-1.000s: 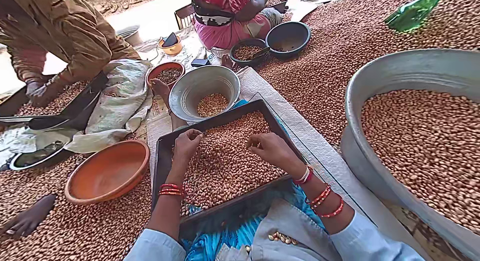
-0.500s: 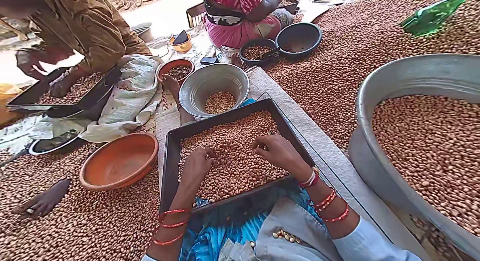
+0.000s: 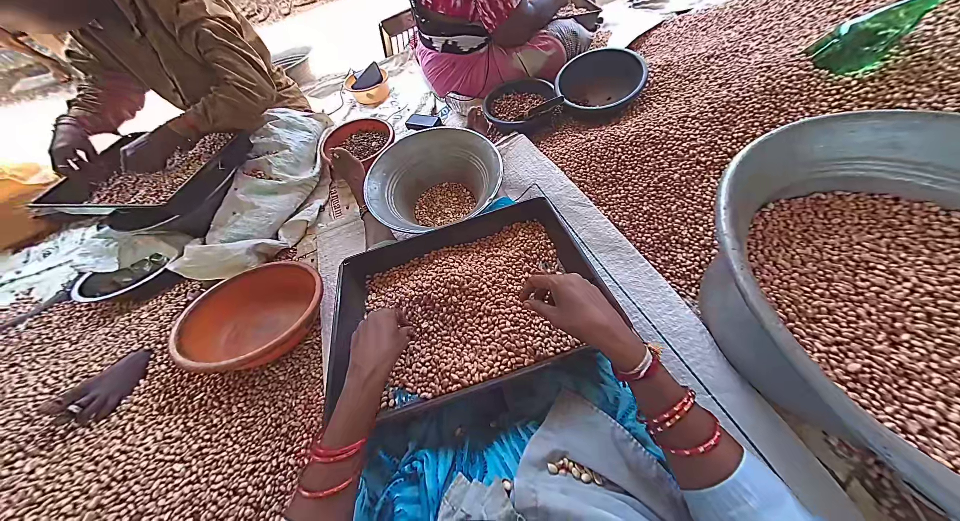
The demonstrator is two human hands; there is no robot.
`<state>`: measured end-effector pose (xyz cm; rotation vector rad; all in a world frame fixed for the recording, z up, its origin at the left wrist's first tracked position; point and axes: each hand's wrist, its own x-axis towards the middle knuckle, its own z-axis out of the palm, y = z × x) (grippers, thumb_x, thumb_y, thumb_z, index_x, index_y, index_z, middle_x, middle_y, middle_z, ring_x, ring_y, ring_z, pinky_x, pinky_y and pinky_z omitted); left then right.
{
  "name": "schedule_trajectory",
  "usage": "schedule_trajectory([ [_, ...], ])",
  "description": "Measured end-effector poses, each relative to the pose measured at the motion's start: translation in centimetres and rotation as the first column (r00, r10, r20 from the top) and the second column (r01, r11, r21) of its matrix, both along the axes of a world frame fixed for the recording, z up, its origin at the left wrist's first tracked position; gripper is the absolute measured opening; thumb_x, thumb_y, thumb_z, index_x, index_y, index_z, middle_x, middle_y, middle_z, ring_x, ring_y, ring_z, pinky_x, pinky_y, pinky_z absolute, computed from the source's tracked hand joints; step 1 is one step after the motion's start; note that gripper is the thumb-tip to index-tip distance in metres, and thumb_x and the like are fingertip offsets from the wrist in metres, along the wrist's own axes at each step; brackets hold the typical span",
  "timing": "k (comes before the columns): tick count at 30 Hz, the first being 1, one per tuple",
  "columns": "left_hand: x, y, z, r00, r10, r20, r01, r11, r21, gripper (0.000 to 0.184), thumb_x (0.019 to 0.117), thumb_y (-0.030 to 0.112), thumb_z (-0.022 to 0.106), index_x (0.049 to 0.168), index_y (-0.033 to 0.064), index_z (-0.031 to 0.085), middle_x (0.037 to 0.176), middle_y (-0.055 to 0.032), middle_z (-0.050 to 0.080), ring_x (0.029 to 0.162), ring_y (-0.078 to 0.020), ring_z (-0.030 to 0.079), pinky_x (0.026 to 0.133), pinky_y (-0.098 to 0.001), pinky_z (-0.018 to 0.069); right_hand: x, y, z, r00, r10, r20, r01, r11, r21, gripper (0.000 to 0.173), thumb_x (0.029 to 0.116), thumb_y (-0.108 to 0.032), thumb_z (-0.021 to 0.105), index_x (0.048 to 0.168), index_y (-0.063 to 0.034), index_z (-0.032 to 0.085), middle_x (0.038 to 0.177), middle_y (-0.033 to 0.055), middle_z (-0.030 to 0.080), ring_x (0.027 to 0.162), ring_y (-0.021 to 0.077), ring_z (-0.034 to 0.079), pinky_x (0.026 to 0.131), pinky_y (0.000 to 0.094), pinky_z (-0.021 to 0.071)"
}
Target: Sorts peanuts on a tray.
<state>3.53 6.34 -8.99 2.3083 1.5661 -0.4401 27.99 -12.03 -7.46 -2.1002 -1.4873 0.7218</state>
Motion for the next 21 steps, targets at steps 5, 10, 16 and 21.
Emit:
schedule_trajectory([
  [5, 0.7, -0.3, -0.2, 0.997, -0.03, -0.078, 0.03, 1.0, -0.004, 0.028, 0.1008, 0.018, 0.061, 0.122, 0.0027, 0.071, 0.126, -0.0237, 0.067, 0.123, -0.0411, 0.062, 0.102, -0.0596, 0.0475, -3.7, 1.7, -0.3, 0.976, 0.218, -0.01, -0.218, 0.975, 0.036, 0.023, 0.1015, -0.022, 0.062, 0.114, -0.007, 0.074, 0.098, 0.0139, 0.074, 0.093, 0.0317, 0.07, 0.084, 0.0553, 0.0513],
  [10, 0.1, -0.3, -0.4, 0.997, -0.023, -0.07, 0.023, 1.0, 0.008, 0.029, 0.1011, 0.02, 0.061, 0.124, 0.004, 0.07, 0.127, -0.0225, 0.068, 0.123, -0.0399, 0.062, 0.102, -0.0593, 0.0479, -9.5, 5.0, -1.4, 0.876, 0.478, 0.066, -0.482, 0.872, 0.079, 0.019, 0.0996, -0.017, 0.063, 0.107, -0.0041, 0.076, 0.102, 0.0173, 0.073, 0.1, 0.0357, 0.07, 0.085, 0.0567, 0.0513],
  [16, -2.0, -0.3, -0.2, 0.993, 0.014, 0.118, -0.012, 1.0, -0.019, 0.024, 0.0992, 0.02, 0.066, 0.118, 0.0081, 0.074, 0.114, -0.0214, 0.072, 0.111, -0.0411, 0.067, 0.097, -0.0593, 0.05, -12.8, 7.1, -1.8, 0.796, 0.575, 0.189, -0.561, 0.818, -0.126, 0.019, 0.1024, -0.006, 0.053, 0.1, 0.007, 0.067, 0.101, 0.0256, 0.068, 0.099, 0.0433, 0.068, 0.079, 0.0586, 0.0507],
  [21, -2.5, -2.7, 0.5, 0.999, 0.002, 0.038, 0.002, 0.993, -0.114, 0.025, 0.0962, 0.026, 0.073, 0.117, 0.0119, 0.076, 0.115, -0.0188, 0.073, 0.113, -0.0382, 0.067, 0.099, -0.0576, 0.0503, -11.9, 6.9, -2.6, 0.803, 0.569, 0.178, -0.562, 0.822, -0.093, 0.019, 0.1012, -0.01, 0.056, 0.1, 0.0042, 0.069, 0.099, 0.0233, 0.07, 0.098, 0.0415, 0.068, 0.078, 0.0588, 0.0506],
])
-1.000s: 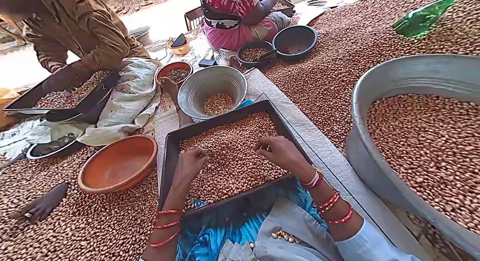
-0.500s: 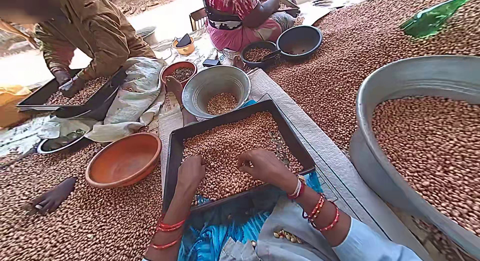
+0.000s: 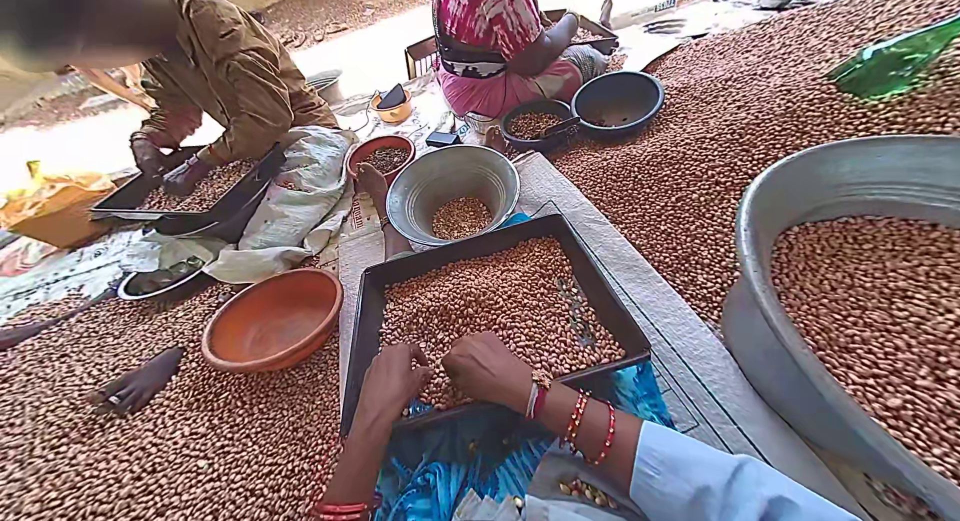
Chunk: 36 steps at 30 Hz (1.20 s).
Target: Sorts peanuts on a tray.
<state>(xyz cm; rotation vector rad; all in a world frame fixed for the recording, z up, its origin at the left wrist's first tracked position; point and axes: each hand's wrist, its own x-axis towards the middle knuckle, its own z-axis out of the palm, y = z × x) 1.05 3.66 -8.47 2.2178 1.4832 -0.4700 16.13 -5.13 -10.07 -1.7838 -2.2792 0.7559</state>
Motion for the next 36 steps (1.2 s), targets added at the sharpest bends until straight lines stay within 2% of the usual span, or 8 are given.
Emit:
schedule_trajectory([
  [7, -1.4, 0.1, -0.2, 0.976, -0.066, 0.205, 0.089, 0.99, -0.107, 0.019, 0.096, 0.018, 0.072, 0.109, 0.0046, 0.075, 0.086, -0.0134, 0.07, 0.081, -0.0278, 0.066, 0.082, -0.0489, 0.0529, 4.4, -2.8, 3.3, 0.85, 0.151, -0.504, -0.175, 0.985, 0.0, 0.018, 0.0981, -0.018, 0.07, 0.107, -0.0025, 0.075, 0.089, 0.0098, 0.074, 0.079, 0.0197, 0.067, 0.073, 0.0412, 0.0531],
  [9, -3.6, 0.6, 0.2, 0.768, -0.09, 0.634, 0.341, 0.895, -0.287, 0.009, 0.0937, 0.012, 0.07, 0.1, 0.0071, 0.074, 0.082, 0.0041, 0.072, 0.072, -0.004, 0.066, 0.071, -0.0248, 0.0561, 6.8, -4.0, 4.0, 0.684, 0.185, -0.706, -0.267, 0.964, -0.006, 0.023, 0.0981, -0.011, 0.068, 0.116, 0.0022, 0.071, 0.1, 0.0093, 0.075, 0.087, 0.0106, 0.069, 0.08, 0.0294, 0.0572],
  [12, -5.0, 1.0, 1.3, 0.506, 0.07, 0.859, 0.63, 0.65, -0.424, 0.022, 0.0988, 0.02, 0.068, 0.119, 0.0131, 0.073, 0.11, 0.0019, 0.077, 0.097, -0.008, 0.074, 0.088, -0.0259, 0.061, 11.1, -6.1, 4.1, 0.894, -0.102, -0.436, 0.068, 0.993, -0.092, 0.03, 0.0999, -0.017, 0.068, 0.126, -0.0024, 0.068, 0.107, 0.0138, 0.074, 0.093, 0.0233, 0.072, 0.086, 0.0437, 0.0576],
  [16, -3.5, 1.0, 2.4, 0.974, -0.086, 0.211, 0.135, 0.964, -0.23, 0.031, 0.0968, 0.023, 0.073, 0.124, 0.0088, 0.069, 0.099, -0.0103, 0.076, 0.088, -0.0263, 0.075, 0.085, -0.0477, 0.0591, 13.3, -7.3, 3.3, 0.851, -0.477, 0.22, 0.523, 0.812, -0.261, 0.044, 0.0963, -0.023, 0.07, 0.135, -0.0035, 0.062, 0.122, 0.0253, 0.067, 0.116, 0.0452, 0.063, 0.096, 0.0646, 0.0468],
  [19, -0.9, -0.4, 0.5, 0.983, -0.163, -0.083, 0.144, 0.969, -0.199, 0.049, 0.0951, 0.036, 0.074, 0.133, 0.0072, 0.065, 0.113, -0.0207, 0.072, 0.11, -0.0407, 0.067, 0.099, -0.0627, 0.048, 12.7, -7.5, 2.6, 0.855, -0.432, 0.288, 0.512, 0.794, -0.327, 0.046, 0.0926, -0.025, 0.075, 0.131, -0.0027, 0.063, 0.128, 0.0266, 0.064, 0.118, 0.0466, 0.062, 0.094, 0.0653, 0.048],
  [24, 5.0, -4.7, 0.5, 0.974, -0.208, 0.089, 0.222, 0.955, -0.198, 0.062, 0.0942, 0.009, 0.065, 0.151, 0.0008, 0.041, 0.128, -0.0277, 0.063, 0.125, -0.0439, 0.06, 0.105, -0.0587, 0.0455, 10.0, -6.5, 2.7, 0.869, -0.395, 0.299, 0.486, 0.793, -0.367, 0.06, 0.0949, -0.033, 0.074, 0.139, 0.0032, 0.055, 0.137, 0.0313, 0.054, 0.121, 0.0481, 0.059, 0.097, 0.0624, 0.0474],
  [30, 5.7, -3.2, -0.2, 0.633, 0.121, 0.765, 0.136, 0.955, -0.264, 0.047, 0.098, 0.01, 0.066, 0.143, 0.0057, 0.051, 0.135, -0.0143, 0.059, 0.094, -0.0185, 0.071, 0.079, -0.036, 0.0622, 9.7, -5.7, 2.2, 0.897, -0.393, -0.202, 0.359, 0.915, -0.186, 0.053, 0.096, -0.008, 0.064, 0.145, 0.0022, 0.05, 0.136, 0.0257, 0.06, 0.127, 0.0395, 0.059, 0.106, 0.0571, 0.0453],
  [36, 1.2, 1.3, 0.3, 0.969, 0.002, 0.249, -0.064, 0.968, 0.242, 0.02, 0.0989, 0.014, 0.065, 0.114, 0.0083, 0.076, 0.115, -0.0187, 0.073, 0.111, -0.0401, 0.067, 0.097, -0.0634, 0.0471, 11.4, -6.4, 2.8, 0.715, -0.335, -0.614, 0.452, 0.891, 0.04, 0.029, 0.1012, -0.015, 0.063, 0.129, -0.0077, 0.067, 0.129, 0.0068, 0.069, 0.097, 0.0103, 0.071, 0.084, 0.0285, 0.06],
])
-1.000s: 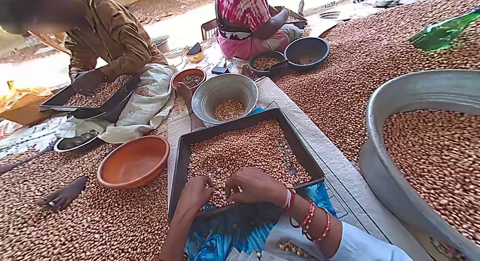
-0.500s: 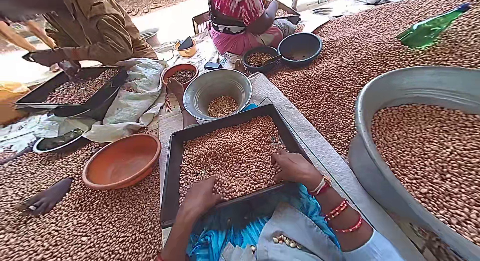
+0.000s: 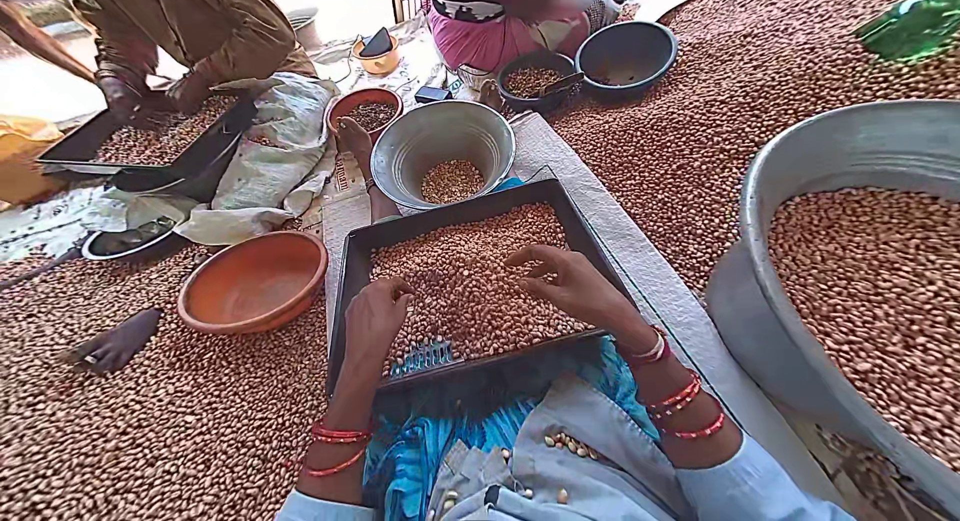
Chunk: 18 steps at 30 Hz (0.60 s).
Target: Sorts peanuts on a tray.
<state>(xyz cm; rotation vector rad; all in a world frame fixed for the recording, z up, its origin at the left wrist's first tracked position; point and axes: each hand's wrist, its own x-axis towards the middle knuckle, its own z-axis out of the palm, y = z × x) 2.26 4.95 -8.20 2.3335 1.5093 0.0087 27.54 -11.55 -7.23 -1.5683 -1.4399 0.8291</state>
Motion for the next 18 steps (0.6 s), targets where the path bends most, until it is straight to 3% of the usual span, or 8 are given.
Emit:
schedule_trajectory([
  [5, 0.7, 0.0, -0.8, 0.958, 0.03, -0.287, -0.054, 0.996, -0.075, 0.025, 0.0999, 0.02, 0.065, 0.121, 0.0103, 0.074, 0.124, -0.0204, 0.069, 0.121, -0.0405, 0.063, 0.1, -0.0614, 0.0472, 0.6, -0.1, -0.5, 0.993, -0.085, 0.086, 0.087, 0.996, -0.015, 0.023, 0.1017, -0.021, 0.064, 0.122, -0.011, 0.071, 0.115, 0.0018, 0.074, 0.092, 0.0079, 0.071, 0.082, 0.0278, 0.0582],
  [12, 1.3, -0.3, -0.8, 0.918, -0.005, -0.396, -0.038, 0.994, -0.099, 0.028, 0.0999, 0.026, 0.065, 0.122, 0.0097, 0.073, 0.125, -0.0207, 0.069, 0.122, -0.0415, 0.063, 0.098, -0.0625, 0.0477, -0.8, 0.0, -0.8, 0.956, -0.036, 0.291, 0.068, 0.993, -0.1, 0.02, 0.1012, -0.018, 0.061, 0.113, -0.0087, 0.075, 0.097, 0.0074, 0.075, 0.086, 0.0203, 0.069, 0.082, 0.0443, 0.0543],
  [14, 0.6, 0.0, -1.1, 0.96, 0.001, -0.281, -0.038, 0.991, -0.127, 0.027, 0.0982, 0.025, 0.067, 0.119, 0.0091, 0.074, 0.119, -0.0204, 0.071, 0.117, -0.0413, 0.065, 0.097, -0.0632, 0.0477, -2.0, 0.8, -1.0, 0.934, 0.023, 0.356, 0.018, 0.994, -0.111, 0.021, 0.1008, -0.02, 0.062, 0.109, -0.0075, 0.076, 0.097, 0.0116, 0.074, 0.089, 0.0278, 0.07, 0.082, 0.0513, 0.0526],
  [15, 0.1, 0.3, -1.3, 0.99, 0.023, -0.142, -0.043, 0.989, -0.139, 0.027, 0.097, 0.024, 0.069, 0.116, 0.0066, 0.074, 0.113, -0.02, 0.073, 0.11, -0.0391, 0.068, 0.096, -0.0616, 0.0488, -2.7, 1.4, -1.1, 0.915, 0.054, 0.4, -0.012, 0.994, -0.109, 0.021, 0.1006, -0.021, 0.062, 0.108, -0.007, 0.076, 0.099, 0.0133, 0.074, 0.093, 0.0307, 0.071, 0.083, 0.0531, 0.0528],
  [17, -0.9, 0.9, -1.6, 0.97, 0.117, 0.212, -0.084, 0.983, -0.162, 0.023, 0.0962, 0.015, 0.068, 0.113, -0.0005, 0.069, 0.101, -0.0173, 0.072, 0.09, -0.0284, 0.071, 0.086, -0.0507, 0.0548, -4.3, 2.6, -1.3, 0.876, 0.112, 0.47, -0.064, 0.991, -0.118, 0.022, 0.1005, -0.02, 0.061, 0.107, -0.006, 0.076, 0.101, 0.0161, 0.073, 0.095, 0.0342, 0.07, 0.082, 0.0545, 0.0518],
  [18, -1.2, 1.1, -1.7, 0.924, 0.155, 0.348, -0.108, 0.983, -0.151, 0.021, 0.0963, 0.01, 0.061, 0.113, -0.0018, 0.065, 0.095, -0.0137, 0.07, 0.078, -0.0207, 0.071, 0.076, -0.0419, 0.0593, -5.0, 3.2, -1.4, 0.852, 0.138, 0.506, -0.084, 0.988, -0.129, 0.022, 0.1008, -0.019, 0.06, 0.108, -0.0053, 0.075, 0.103, 0.0174, 0.073, 0.098, 0.0355, 0.07, 0.083, 0.0551, 0.0519],
])
